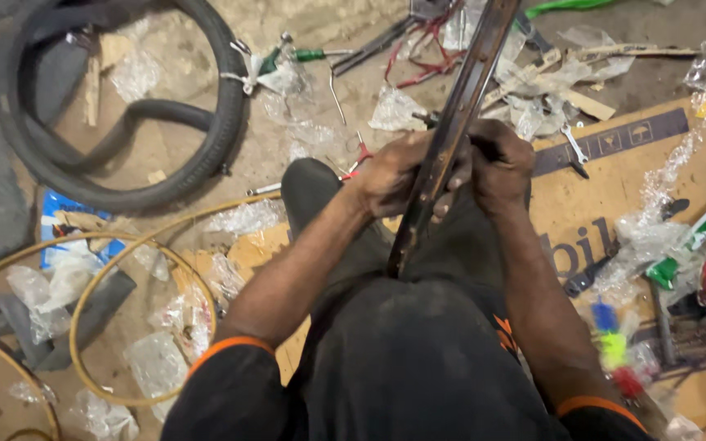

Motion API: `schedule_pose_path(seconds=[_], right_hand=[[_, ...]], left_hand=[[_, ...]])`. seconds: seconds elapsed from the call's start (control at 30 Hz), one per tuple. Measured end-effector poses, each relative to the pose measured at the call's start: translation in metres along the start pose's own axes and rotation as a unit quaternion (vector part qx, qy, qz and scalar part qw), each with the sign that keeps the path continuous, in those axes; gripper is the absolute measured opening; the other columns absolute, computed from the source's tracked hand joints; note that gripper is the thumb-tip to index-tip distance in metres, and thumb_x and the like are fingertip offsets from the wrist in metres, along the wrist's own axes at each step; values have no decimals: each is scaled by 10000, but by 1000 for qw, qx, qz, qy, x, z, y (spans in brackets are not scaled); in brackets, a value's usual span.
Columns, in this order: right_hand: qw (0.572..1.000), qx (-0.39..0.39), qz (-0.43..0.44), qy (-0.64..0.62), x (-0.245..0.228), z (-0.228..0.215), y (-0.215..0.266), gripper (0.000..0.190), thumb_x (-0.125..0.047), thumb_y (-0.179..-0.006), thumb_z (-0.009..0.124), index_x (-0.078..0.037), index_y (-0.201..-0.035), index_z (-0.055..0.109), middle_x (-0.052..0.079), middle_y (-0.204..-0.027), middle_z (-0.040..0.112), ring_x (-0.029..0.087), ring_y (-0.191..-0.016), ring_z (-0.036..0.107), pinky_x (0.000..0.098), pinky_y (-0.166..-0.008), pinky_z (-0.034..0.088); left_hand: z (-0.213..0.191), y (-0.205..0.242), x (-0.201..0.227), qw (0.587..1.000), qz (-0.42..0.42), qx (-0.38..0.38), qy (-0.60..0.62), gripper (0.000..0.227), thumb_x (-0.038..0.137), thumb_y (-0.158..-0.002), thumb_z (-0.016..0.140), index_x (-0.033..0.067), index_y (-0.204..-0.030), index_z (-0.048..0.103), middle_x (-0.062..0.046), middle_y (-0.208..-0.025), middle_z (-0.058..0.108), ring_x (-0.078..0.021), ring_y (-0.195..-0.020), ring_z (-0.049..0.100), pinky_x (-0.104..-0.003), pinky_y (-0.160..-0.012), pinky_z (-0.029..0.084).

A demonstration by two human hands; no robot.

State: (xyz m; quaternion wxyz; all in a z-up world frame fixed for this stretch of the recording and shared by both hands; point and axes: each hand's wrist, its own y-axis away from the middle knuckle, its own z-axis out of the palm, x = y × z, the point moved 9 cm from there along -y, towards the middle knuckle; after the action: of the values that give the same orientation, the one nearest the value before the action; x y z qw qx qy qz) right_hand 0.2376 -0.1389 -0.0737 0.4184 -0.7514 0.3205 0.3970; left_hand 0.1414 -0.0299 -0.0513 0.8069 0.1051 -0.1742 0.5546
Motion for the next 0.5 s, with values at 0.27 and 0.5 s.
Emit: schedule_pose_path(seconds=[0.27, 0.5], right_hand=[[999, -23, -4, -36, -6, 4, 2, 244, 89, -877, 682, 3, -1100, 728, 110, -1033, 741, 159, -939, 703, 295, -866, 565], [998, -41, -38, -17, -14, 4, 3, 286, 118, -850, 658, 12, -1108, 720, 102, -1048, 739, 157, -946, 718, 296, -859, 565]], left_hand=[[5, 2, 0, 999, 6, -8, 34, 405, 376, -1101, 604, -14, -1201, 568, -167, -916, 601, -292, -659, 699, -416, -585, 600], [12, 6, 4, 998, 7, -52, 30, 302, 244, -1076, 647, -11, -1213, 560, -163, -973, 599, -293, -744, 706, -441, -638, 608]])
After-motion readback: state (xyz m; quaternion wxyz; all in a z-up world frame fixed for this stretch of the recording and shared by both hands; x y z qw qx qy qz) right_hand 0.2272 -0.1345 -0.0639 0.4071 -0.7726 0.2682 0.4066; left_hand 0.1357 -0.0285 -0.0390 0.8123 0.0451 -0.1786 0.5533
